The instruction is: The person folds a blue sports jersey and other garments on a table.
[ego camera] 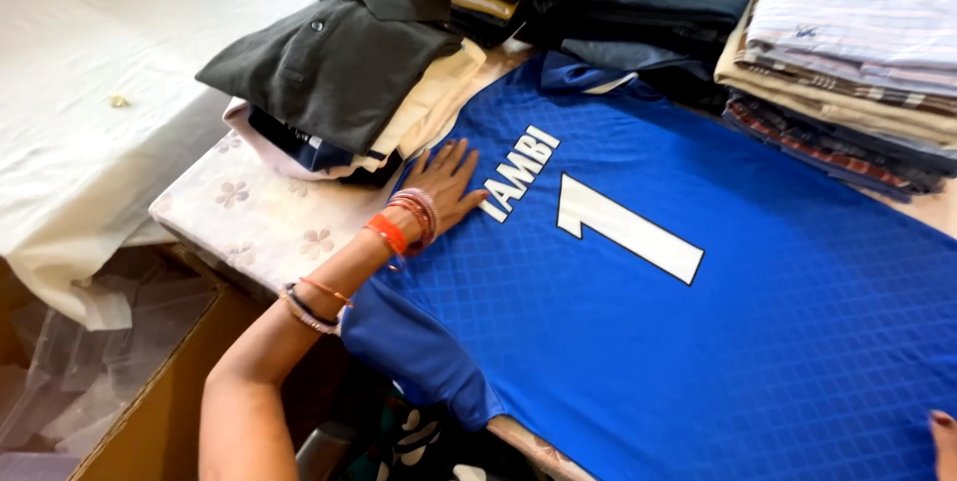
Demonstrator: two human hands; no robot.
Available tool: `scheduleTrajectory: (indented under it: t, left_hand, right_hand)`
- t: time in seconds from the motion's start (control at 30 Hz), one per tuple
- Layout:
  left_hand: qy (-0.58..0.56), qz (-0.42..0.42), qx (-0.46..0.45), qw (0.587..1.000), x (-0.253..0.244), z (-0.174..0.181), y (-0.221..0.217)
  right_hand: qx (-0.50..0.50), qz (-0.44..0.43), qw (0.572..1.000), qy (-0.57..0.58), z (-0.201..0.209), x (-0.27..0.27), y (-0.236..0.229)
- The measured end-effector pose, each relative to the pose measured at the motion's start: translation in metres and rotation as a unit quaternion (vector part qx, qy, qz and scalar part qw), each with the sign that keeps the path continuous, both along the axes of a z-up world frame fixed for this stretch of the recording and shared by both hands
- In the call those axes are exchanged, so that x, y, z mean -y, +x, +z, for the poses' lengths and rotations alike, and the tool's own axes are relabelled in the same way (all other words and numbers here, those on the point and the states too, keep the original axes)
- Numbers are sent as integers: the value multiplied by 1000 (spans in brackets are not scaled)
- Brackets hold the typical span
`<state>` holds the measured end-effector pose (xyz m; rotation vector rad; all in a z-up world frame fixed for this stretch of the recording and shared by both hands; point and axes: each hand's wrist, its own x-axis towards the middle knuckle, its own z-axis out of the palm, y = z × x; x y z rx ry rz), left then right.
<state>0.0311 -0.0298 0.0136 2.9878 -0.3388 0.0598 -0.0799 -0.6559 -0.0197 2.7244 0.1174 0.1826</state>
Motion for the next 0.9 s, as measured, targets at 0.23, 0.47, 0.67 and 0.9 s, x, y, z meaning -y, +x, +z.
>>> scheduleTrajectory:
  t: [0.23,0.47,0.67,0.9]
  left_hand:
    - [-37,-121,20,992,120,-3,57]
    - [8,5,-19,1000,98,-4,117]
    - [-29,157,10,987,23,-25,163]
    - [-13,153,29,988,25,-25,166]
  right_hand:
    - [31,71,994,72,14,-35,31]
    - [-13,89,991,103,0,3,84]
    - [178,-36,967,181,-159,316,131]
    - [125,-79,963,224,-60,228,97]
